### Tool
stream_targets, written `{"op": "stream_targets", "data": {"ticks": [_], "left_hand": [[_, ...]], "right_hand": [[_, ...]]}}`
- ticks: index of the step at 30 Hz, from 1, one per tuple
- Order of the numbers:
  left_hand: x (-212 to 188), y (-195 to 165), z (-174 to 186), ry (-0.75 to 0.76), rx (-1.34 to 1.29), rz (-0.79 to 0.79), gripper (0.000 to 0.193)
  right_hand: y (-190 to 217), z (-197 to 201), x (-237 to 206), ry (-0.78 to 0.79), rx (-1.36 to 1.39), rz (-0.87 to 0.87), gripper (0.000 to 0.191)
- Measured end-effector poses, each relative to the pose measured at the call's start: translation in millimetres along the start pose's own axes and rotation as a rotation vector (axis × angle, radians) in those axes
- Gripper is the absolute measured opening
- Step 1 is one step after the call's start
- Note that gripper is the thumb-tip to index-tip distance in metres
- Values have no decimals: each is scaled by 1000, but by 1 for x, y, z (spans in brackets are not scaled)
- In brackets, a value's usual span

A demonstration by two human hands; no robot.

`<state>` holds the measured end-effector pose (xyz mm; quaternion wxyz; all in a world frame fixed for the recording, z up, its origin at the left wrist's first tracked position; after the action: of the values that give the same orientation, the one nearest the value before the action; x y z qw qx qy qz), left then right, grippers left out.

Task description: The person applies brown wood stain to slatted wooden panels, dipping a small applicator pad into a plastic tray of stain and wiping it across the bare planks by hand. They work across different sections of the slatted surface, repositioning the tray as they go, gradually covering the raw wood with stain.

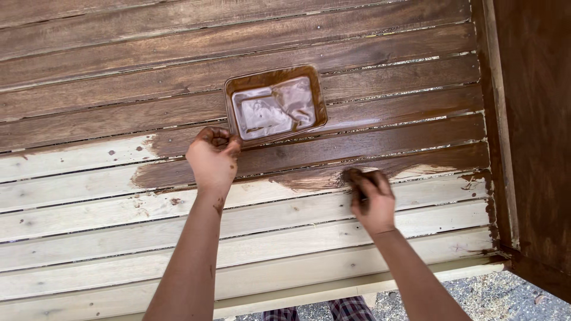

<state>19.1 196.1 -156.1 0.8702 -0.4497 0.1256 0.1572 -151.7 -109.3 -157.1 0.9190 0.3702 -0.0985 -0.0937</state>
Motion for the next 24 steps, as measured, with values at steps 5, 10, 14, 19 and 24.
{"op": "stream_targets", "data": {"ticks": [5,10,14,19,24], "left_hand": [[-25,59,60,-61,-331,-45,17],[-60,120,129,-224,-133,-4,10],[-75,163,188,-244,-295,25,13],[-98,220,272,-306,-267,94,13],[-130,262,342,-316,-209,159,13]], "right_hand": [[-17,17,-26,-422,-26,-343,32],[106,-99,-57,-222,34,-42,37],[200,-161,-72,230,151,39,36],[310,-172,-58,215,679,-198,35],[437,-268,-56,474,280,281,33]]}}
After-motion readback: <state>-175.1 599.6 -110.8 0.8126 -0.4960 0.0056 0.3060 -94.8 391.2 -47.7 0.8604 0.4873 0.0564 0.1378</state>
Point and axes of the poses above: each hand's wrist, its own x-axis towards the middle knuckle, its own z-axis out of the back of the hand, y = z × x, the point moved 5 cm from there along x, towards the middle knuckle, and after that the axes turned 13 degrees about x, right-handed, at the moved point
